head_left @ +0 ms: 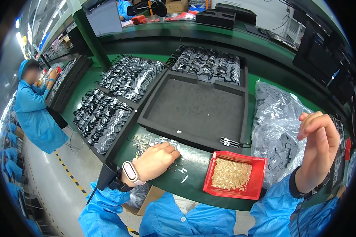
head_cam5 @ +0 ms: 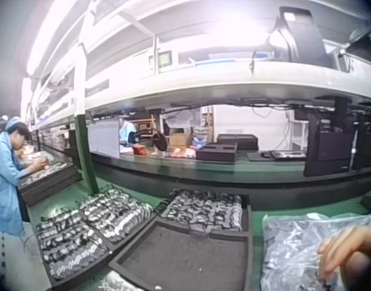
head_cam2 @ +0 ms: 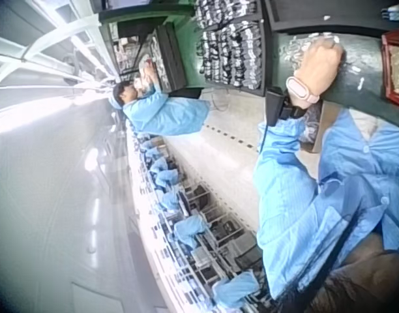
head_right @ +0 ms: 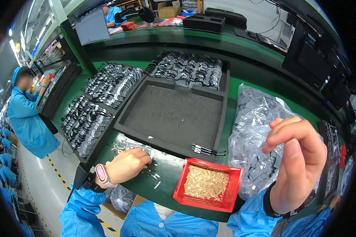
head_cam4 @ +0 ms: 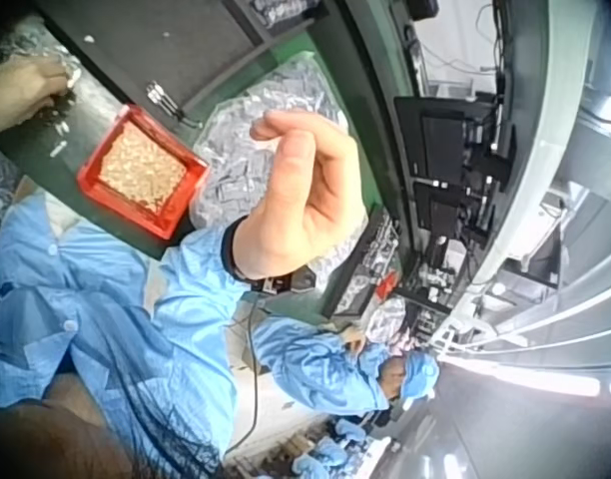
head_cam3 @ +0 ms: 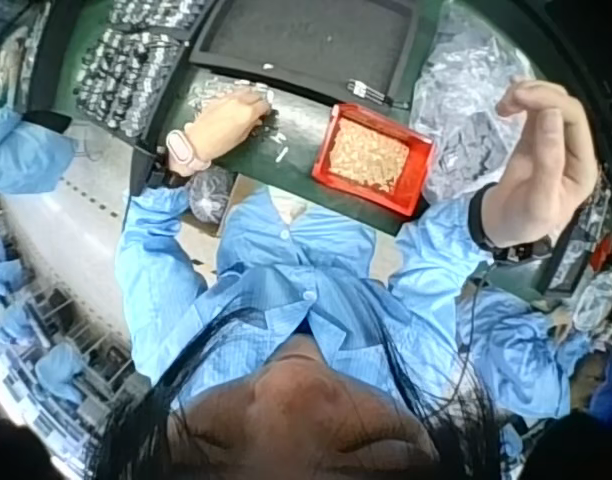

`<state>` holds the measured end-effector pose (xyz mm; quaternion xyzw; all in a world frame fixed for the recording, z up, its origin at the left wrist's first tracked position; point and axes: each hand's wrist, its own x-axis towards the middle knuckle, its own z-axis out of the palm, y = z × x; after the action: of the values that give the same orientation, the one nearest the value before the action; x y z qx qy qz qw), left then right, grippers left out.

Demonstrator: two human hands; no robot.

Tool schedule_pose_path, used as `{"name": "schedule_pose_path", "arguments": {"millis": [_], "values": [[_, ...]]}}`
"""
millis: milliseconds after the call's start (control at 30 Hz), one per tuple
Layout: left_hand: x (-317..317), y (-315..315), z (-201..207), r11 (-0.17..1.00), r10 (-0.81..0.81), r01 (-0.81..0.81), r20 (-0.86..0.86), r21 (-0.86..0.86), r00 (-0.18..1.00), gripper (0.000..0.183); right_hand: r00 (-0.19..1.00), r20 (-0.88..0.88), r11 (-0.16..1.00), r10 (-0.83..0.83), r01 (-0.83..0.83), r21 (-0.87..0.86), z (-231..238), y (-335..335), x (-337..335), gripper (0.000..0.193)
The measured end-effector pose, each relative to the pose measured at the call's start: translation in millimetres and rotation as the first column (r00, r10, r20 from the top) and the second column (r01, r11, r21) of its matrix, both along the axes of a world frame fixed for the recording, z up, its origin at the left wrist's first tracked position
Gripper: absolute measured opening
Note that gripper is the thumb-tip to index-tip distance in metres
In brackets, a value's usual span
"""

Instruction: Assembling small plastic parts and ribbon cables for an electronic sensor housing.

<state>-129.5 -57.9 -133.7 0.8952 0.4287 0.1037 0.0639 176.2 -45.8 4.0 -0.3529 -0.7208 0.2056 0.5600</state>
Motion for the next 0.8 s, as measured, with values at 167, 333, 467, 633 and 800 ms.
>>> {"name": "schedule_pose_path", "arguments": {"millis": [167,333,467,633,800], "values": [[2,2,2,0.998,-0.016,0.023,-0.103,0.065,0.995,0.008,1.0,0.006,1.0,0.005,-0.005,-0.003,0,0,0,0.025],[0,0,-3,0.993,-0.026,0.041,-0.131,0.11,0.991,0.011,1.0,0.019,1.0,0.013,-0.013,0.0,1,0,-1,0.025],[-7,1,3,0.996,-0.005,0.006,-0.012,0.092,1.0,0.009,0.999,0.029,1.0,0.013,-0.014,0.014,1,-2,-1,0.025],[-30,-2,23,0.999,0.032,-0.033,0.085,0.012,0.996,0.013,0.999,0.026,1.0,0.022,-0.022,0.018,0,-2,5,0.024],[-48,-25,18,0.981,0.109,-0.09,0.104,-0.173,0.989,0.02,0.998,0.055,0.999,0.026,-0.028,0.029,-1,0,5,0.023]]}}
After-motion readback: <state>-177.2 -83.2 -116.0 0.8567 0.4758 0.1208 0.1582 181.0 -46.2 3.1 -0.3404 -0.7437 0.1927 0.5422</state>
